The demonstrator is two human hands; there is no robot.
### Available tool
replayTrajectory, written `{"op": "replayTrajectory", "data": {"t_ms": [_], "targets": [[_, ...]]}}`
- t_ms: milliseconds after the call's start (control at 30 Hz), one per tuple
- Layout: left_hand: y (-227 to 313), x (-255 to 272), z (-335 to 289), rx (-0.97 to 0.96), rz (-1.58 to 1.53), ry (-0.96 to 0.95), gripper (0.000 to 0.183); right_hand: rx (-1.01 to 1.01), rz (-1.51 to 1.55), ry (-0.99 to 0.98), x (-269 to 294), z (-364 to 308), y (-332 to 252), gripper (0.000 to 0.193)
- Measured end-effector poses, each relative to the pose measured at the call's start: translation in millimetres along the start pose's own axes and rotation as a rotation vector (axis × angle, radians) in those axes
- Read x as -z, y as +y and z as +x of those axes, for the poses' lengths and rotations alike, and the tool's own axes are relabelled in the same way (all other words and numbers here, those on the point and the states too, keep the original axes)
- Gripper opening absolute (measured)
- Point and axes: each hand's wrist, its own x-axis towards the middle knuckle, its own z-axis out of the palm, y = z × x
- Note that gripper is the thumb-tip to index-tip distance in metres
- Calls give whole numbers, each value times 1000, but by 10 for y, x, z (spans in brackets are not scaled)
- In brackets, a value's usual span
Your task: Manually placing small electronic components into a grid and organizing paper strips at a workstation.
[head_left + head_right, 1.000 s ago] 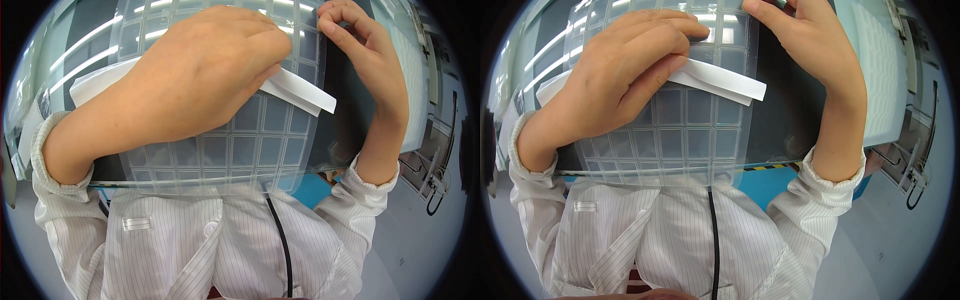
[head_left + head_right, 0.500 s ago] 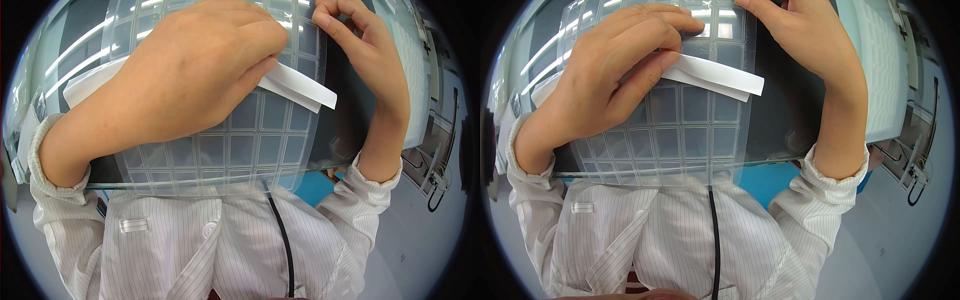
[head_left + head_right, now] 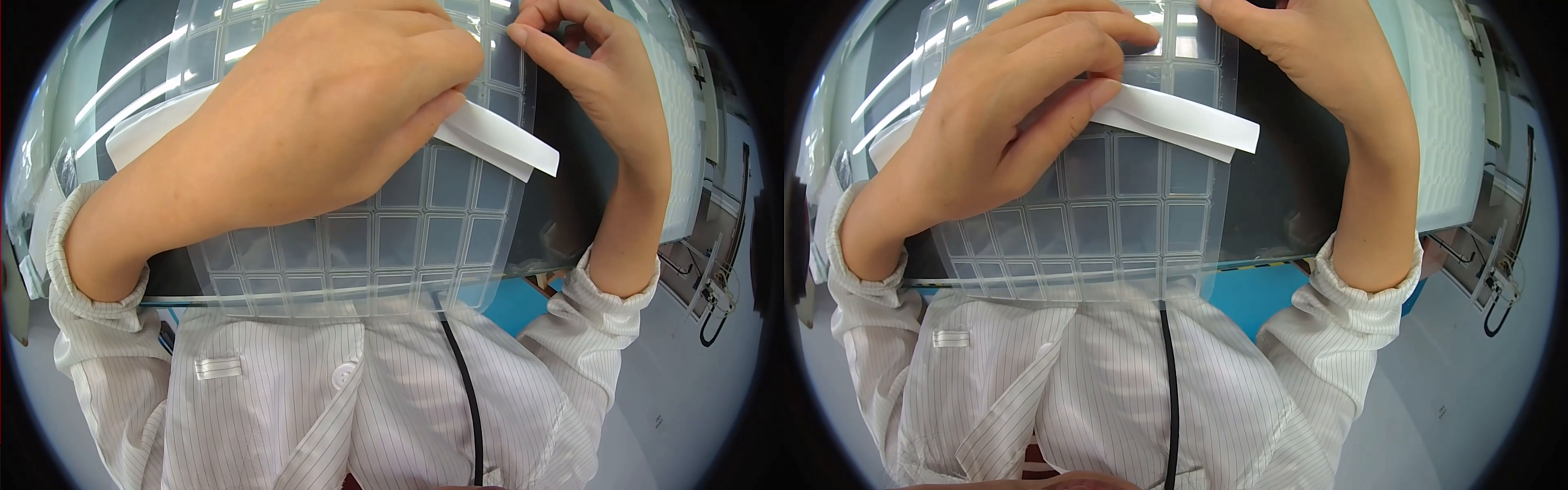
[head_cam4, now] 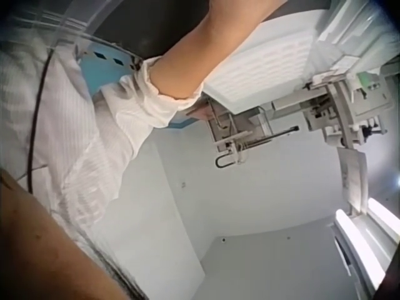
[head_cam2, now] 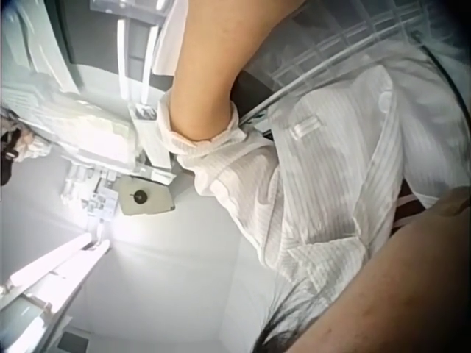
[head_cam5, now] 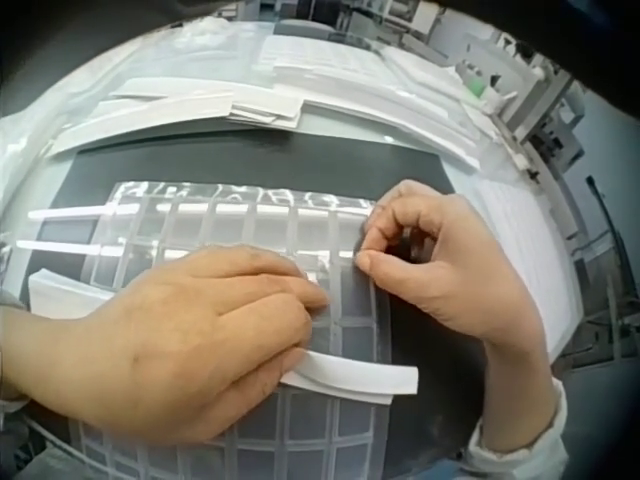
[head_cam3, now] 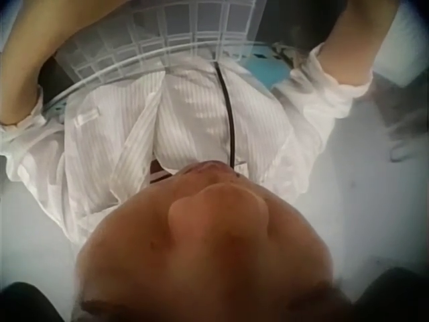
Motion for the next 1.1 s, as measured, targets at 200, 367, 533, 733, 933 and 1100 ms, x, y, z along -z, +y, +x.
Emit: {"op": "replayTrajectory", "data": {"t_ms": [200, 367, 533, 733, 933, 1100], "targets": [[-201, -377, 88, -704, 387, 473, 20, 80, 8, 17, -1, -25, 77, 10], [-51, -285, 14, -556, 407, 353, 28, 37, 194, -73, 86, -32, 142, 9], [-76, -232, -45, -574, 438, 333, 26, 80, 192, -128, 59, -15, 85, 10], [21, -125, 11, -350, 155, 173, 22, 13, 251, -125, 51, -34, 125, 10], [-251, -332, 172, -733, 352, 468, 15, 243, -154, 86, -68, -10, 140, 12], [145, 200, 10, -29, 107, 145, 7, 43, 383, -41, 6, -86, -94, 11]]}}
